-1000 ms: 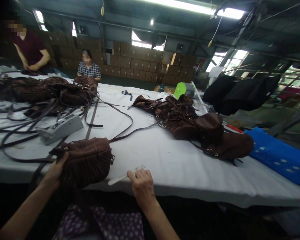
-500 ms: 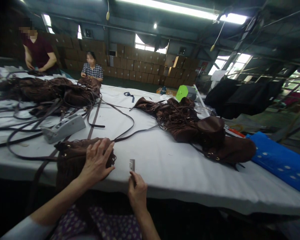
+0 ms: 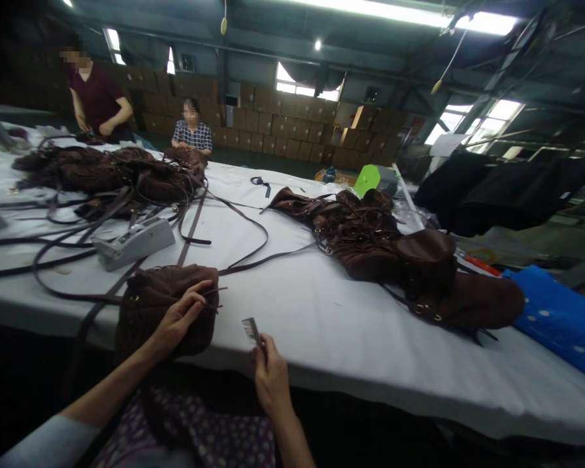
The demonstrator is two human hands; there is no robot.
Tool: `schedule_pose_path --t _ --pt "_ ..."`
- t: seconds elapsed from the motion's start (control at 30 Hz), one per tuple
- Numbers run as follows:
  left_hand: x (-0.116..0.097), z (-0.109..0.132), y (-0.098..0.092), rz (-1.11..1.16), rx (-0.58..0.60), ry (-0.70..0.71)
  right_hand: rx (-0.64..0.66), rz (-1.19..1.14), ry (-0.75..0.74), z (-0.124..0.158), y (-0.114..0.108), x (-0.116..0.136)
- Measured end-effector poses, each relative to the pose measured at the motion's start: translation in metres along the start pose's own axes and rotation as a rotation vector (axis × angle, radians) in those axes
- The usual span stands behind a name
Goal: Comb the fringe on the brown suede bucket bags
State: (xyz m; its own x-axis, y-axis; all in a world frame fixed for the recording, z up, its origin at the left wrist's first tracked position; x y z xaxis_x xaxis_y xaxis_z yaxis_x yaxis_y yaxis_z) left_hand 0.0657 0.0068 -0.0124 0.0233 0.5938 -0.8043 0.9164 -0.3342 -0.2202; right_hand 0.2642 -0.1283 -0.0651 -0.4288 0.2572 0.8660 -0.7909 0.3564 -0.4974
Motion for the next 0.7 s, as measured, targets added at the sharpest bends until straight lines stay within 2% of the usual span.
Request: schedule_pose_path --t 0.13,0.23,0.3,0.33,0.43,0.47,0.53,0.63,0.7 --pt "0.000 0.001 -0.007 0.101 0.128 -0.031 0.037 0.129 -0.200 -0.029 -0.003 0.053" --pt "0.000 0.002 -0.013 0.125 0.245 -0.039 0.069 0.286 -0.340 -0.046 0.003 0.092" --pt "-0.001 0.002 -0.018 0.162 0.226 -0.041 0.115 0.433 -0.397 -0.050 0.011 0.108" --pt "-0.001 0.001 -0.021 0.207 0.157 -0.048 0.146 0.496 -0.416 -0.049 0.016 0.112" --pt "0.001 -0.004 -0.027 0.388 -0.151 -0.086 0.227 0.611 -0.441 -0.039 0.026 0.109" --pt "0.003 -0.007 -0.028 0.416 -0.194 -0.104 0.246 0.652 -0.443 -0.035 0.027 0.106" --pt "0.009 -0.014 -0.027 0.392 -0.134 -0.144 0.275 0.766 -0.450 -0.026 0.027 0.099" --pt "0.021 -0.025 -0.024 0.260 0.083 -0.207 0.330 0.907 -0.442 -0.014 0.024 0.091" --pt "0.028 -0.029 -0.021 0.132 0.206 -0.169 0.388 0.910 -0.408 -0.006 0.024 0.083"
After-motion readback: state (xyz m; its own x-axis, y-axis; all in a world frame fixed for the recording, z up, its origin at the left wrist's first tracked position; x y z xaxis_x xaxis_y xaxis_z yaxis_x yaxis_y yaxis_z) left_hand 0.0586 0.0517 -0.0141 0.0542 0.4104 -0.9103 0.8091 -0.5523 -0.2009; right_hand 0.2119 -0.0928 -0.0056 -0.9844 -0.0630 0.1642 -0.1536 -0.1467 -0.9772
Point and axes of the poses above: each hand's wrist, its own z-axis away from the middle knuckle, its own y-axis out of the palm, x = y × z, the point moved 1 cm from there along -z, towards the middle knuckle, and after that the axes turned 13 degrees about y, right-handed, at the moved point
